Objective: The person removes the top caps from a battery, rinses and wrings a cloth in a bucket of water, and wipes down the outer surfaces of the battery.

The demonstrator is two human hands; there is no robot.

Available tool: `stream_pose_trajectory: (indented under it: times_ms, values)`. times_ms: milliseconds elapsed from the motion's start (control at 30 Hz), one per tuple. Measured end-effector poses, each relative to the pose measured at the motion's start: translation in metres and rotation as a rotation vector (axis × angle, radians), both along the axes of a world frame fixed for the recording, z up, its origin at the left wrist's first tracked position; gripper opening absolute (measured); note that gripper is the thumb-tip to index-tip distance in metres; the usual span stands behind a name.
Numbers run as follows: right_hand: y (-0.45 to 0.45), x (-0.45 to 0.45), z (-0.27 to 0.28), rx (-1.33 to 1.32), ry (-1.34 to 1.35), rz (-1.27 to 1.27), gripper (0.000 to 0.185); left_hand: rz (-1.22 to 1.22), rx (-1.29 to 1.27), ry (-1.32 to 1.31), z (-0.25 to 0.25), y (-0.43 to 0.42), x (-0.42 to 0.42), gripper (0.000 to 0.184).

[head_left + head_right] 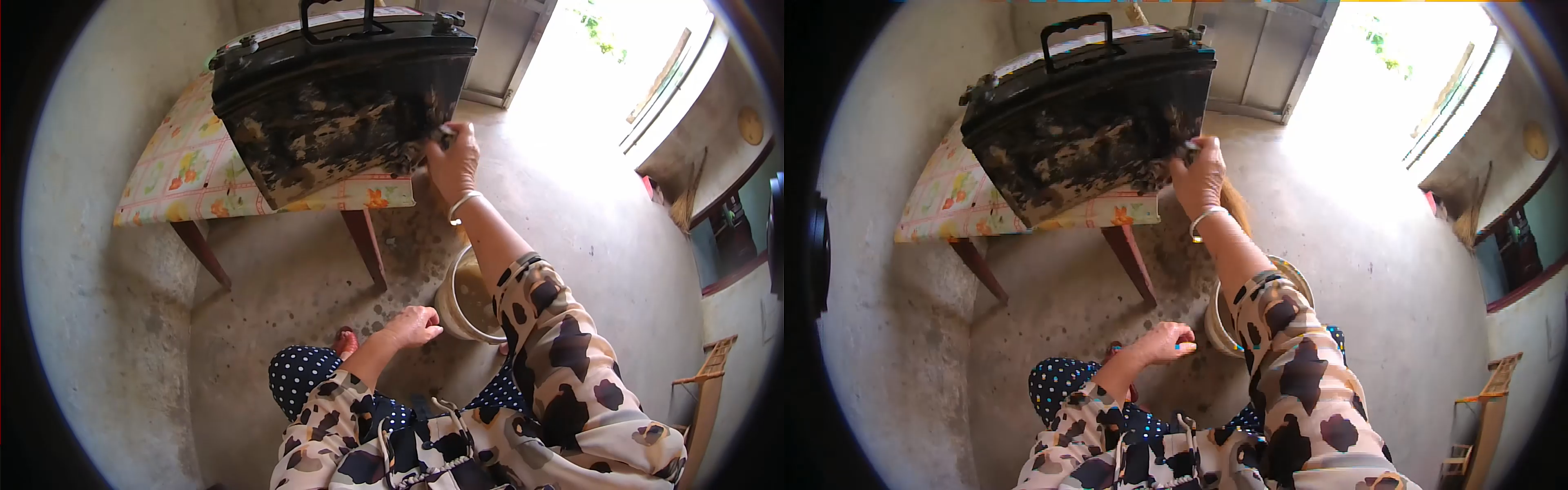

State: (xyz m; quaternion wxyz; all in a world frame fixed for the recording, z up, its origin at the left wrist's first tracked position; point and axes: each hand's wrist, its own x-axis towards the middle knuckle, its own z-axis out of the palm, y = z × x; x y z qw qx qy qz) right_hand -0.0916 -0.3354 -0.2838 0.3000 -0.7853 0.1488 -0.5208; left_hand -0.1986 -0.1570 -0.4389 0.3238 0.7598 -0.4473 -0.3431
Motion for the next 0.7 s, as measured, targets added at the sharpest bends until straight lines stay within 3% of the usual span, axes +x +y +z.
stream_pose_trajectory:
  times_ms: [67, 133, 200, 300, 467, 533, 700]
  values:
    - [-0.006, -0.003, -0.003, 0.167, 0.159, 0.054, 0.036, -0.025, 0.009, -0.032, -0.001, 0.001, 0.001, 0.025]
    - [-0.003, -0.003, 0.02, 0.161, 0.05, 0.076, 0.037, -0.009, 0.0, -0.014, -0.003, 0.004, 0.002, 0.025]
    - [0.003, -0.003, 0.057, -0.093, -0.079, 0.188, 0.038, 0.011, -0.002, 0.018, -0.003, 0.007, 0.0, 0.026]
    - [0.005, 0.007, 0.07, -0.222, -0.146, 0.19, 0.038, 0.003, -0.007, 0.03, 0.006, 0.004, 0.0, 0.025]
    - [-0.004, 0.0, 0.01, -0.128, -0.105, 0.147, 0.037, -0.001, 0.001, 0.042, -0.004, -0.003, -0.001, 0.026]
    - [-0.016, -0.004, -0.017, 0.004, 0.154, 0.136, 0.038, -0.025, -0.005, 0.006, -0.004, -0.002, 0.0, 0.026]
    - [-0.015, -0.009, 0.039, 0.002, 0.008, 0.225, 0.038, -0.007, 0.006, 0.002, -0.001, 0.008, 0.0, 0.026]
